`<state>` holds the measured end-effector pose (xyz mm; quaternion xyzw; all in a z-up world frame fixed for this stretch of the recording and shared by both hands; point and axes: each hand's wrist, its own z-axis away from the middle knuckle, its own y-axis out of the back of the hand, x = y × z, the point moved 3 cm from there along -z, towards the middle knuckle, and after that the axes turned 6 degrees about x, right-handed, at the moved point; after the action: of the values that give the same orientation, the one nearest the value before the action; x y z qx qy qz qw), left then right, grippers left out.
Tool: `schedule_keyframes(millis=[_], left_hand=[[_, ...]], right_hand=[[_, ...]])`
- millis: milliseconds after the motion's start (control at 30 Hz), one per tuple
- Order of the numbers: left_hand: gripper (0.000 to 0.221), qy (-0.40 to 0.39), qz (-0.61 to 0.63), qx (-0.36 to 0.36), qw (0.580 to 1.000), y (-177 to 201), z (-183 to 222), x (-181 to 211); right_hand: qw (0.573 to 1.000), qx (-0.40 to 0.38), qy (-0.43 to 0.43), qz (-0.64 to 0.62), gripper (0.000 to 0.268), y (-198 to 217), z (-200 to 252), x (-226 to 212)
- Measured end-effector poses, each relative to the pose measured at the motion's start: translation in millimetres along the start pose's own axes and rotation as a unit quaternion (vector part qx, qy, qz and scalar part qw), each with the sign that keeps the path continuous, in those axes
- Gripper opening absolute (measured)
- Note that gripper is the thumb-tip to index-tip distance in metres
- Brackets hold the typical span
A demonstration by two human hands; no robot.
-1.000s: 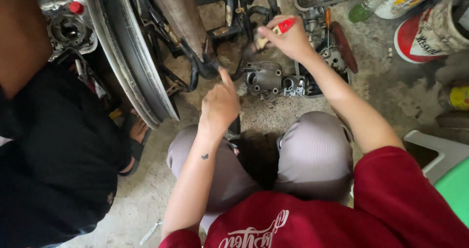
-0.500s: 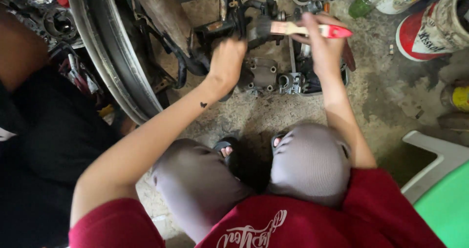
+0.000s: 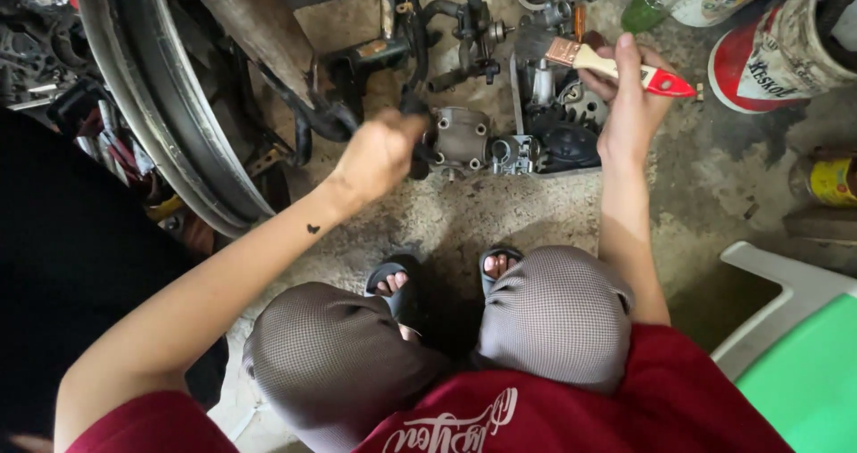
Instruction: Cleaning dirt and grease from a motorcycle engine and frame using a brush and a rag.
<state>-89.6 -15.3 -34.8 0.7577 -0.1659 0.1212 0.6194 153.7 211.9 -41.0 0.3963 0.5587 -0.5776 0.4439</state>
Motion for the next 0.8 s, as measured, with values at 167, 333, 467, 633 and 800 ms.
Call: schedule_keyframes(millis=[167, 333, 467, 633, 800], left_hand=[[0.034, 0.127, 0.045, 0.126, 0.983, -8.0, -29.5, -13.1], [0.027, 0.015, -0.056, 0.155, 0.986, -59.2, -23.3, -19.8], [0.051, -0.096, -0.108, 0.143, 0.979, -47.6, -1.1, -0.4], [0.050, -0.108, -0.065, 0.108, 0.986, -16.4, 3.1, 4.7], [0.013, -0.029, -0.426, -0.033, 0.903, -7.9, 5.2, 4.5]], right_hand=[[1.000, 0.021, -0.015, 0.007, 0.033, -1.8, 2.6, 1.2], [0.999, 0.012, -0.019, 0.024, 0.034, -8.4, 8.1, 5.5], [0.998, -0.015, 0.008, 0.056, 0.029, -7.7, 13.9, 1.2], [0.997, -0.014, 0.014, 0.069, 0.024, -6.4, 10.9, 8.4], [0.997, -0.010, 0.016, 0.072, 0.024, -2.7, 10.1, 12.8]])
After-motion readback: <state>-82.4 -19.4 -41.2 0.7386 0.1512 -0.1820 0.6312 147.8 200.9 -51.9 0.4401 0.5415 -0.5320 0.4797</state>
